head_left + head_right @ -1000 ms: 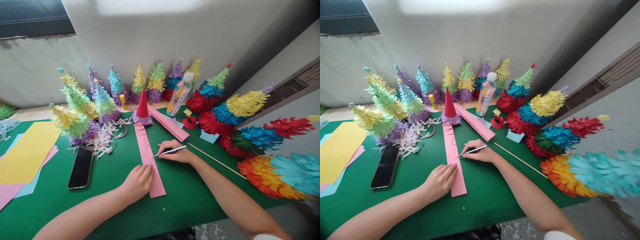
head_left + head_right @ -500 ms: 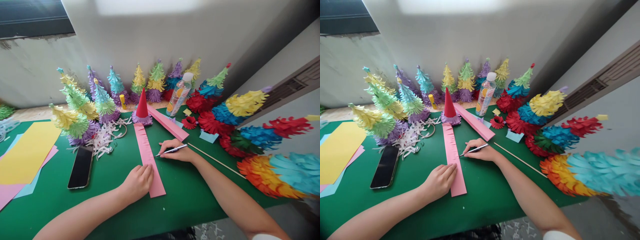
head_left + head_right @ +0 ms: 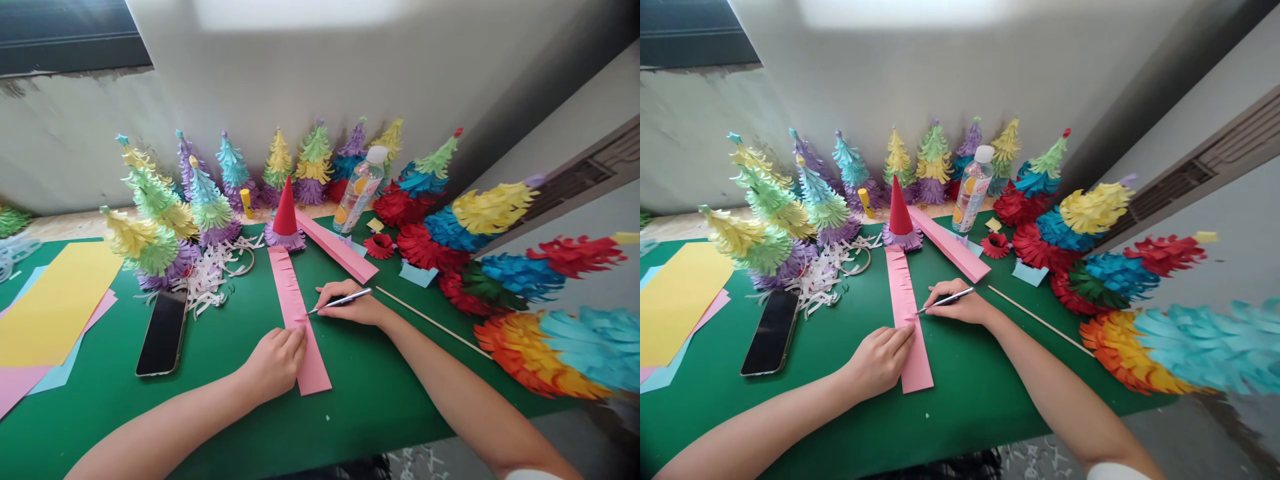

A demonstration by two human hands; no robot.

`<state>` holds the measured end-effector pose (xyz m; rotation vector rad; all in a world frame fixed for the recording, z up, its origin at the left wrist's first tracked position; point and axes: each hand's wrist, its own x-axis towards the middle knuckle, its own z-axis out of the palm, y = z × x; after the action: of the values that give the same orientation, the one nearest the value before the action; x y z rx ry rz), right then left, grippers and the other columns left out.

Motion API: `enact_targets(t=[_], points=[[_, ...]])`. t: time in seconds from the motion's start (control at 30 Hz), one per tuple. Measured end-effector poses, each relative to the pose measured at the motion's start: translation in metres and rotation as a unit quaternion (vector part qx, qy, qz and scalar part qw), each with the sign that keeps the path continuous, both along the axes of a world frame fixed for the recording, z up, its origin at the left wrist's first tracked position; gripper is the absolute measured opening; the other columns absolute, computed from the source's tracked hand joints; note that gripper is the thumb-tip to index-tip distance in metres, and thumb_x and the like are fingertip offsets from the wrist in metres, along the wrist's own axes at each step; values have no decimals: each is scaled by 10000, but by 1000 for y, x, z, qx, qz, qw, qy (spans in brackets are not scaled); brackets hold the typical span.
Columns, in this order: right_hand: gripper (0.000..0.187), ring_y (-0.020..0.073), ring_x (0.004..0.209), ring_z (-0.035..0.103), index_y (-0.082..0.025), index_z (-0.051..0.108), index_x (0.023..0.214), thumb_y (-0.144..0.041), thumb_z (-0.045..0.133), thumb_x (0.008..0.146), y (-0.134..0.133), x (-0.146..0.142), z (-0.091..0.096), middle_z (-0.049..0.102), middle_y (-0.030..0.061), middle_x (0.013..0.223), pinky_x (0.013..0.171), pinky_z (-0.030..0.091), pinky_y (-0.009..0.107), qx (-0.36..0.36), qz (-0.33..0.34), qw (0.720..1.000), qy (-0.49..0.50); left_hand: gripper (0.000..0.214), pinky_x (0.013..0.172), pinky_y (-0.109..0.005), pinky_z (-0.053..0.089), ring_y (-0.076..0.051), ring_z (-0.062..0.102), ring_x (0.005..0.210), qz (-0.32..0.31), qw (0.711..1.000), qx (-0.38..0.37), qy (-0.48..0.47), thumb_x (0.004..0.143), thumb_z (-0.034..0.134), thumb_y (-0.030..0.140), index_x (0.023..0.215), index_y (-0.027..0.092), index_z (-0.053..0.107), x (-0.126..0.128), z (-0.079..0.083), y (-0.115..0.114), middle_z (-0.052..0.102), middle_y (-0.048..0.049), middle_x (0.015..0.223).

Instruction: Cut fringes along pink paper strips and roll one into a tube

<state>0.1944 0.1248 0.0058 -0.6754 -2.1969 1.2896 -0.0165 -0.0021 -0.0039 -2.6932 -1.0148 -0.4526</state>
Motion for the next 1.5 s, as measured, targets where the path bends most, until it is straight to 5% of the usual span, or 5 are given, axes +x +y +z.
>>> enact_targets(t=[1.5], points=[[152, 152, 731, 666, -188, 731, 803, -330, 713, 753, -7, -10, -1, 726, 22, 759, 966, 484, 412, -10, -6, 1000, 25, 353, 679, -343, 496, -227, 613, 846, -6, 1000, -4, -9, 836, 383, 84, 1105, 18, 601, -1, 0, 1, 636, -205, 1092]])
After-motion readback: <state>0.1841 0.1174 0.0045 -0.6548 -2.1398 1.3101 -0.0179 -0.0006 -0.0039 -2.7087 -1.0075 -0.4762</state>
